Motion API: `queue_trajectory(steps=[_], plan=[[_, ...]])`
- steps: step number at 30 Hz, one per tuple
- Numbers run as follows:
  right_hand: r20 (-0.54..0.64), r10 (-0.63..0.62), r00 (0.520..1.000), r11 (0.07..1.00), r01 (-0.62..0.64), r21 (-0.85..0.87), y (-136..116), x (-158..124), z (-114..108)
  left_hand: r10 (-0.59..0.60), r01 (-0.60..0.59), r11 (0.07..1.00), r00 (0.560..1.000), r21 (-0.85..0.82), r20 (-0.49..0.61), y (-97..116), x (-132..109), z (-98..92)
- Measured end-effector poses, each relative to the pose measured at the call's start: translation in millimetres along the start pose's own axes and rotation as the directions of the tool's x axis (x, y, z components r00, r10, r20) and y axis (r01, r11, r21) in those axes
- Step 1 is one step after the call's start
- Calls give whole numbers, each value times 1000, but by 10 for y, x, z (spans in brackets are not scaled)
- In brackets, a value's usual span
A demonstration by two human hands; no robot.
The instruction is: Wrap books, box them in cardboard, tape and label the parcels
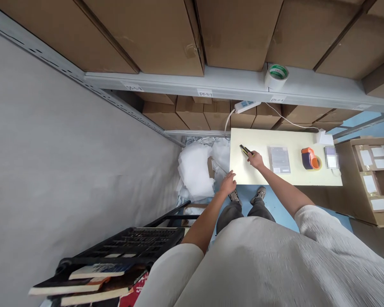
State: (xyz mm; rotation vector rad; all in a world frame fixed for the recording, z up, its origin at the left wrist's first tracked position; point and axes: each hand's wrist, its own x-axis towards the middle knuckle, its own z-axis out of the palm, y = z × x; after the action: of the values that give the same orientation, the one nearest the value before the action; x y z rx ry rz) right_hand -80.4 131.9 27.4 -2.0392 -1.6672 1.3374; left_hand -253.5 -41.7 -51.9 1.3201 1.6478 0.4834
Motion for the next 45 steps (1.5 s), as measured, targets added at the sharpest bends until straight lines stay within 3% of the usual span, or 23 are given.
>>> queue_trajectory(steps=[5,11,19,25,34,38,45], plan=[[0,28,1000,1000,-28,-11,16,71,18,42,-42,999,999,8,-9,-23,-18,7],[28,43,999,999,-44,12,81,-42,-40,51,-52,998,998,40,22,-14,4,-25],[137,26,990,1000,-25,-10,390,-451,-144,47,-47,998,999,32,7,0,31,-21],[232,33,972,999,-29,-20,701,-816,-200,-6,1,996,998,84,68,46,-21,-65],[295,74,953,997,-63,-45,986,-1059,-231,-5,-5,988,998,152,62,76,-12,-53],[274,41,961,994,-66,83,1005,-1074,-302,1,-12,984,998,176,62,63,11,-49],[111,-8,994,941,-30,338,997,-951,-538,-11,-4,973,998,233,62,56,65,-37]])
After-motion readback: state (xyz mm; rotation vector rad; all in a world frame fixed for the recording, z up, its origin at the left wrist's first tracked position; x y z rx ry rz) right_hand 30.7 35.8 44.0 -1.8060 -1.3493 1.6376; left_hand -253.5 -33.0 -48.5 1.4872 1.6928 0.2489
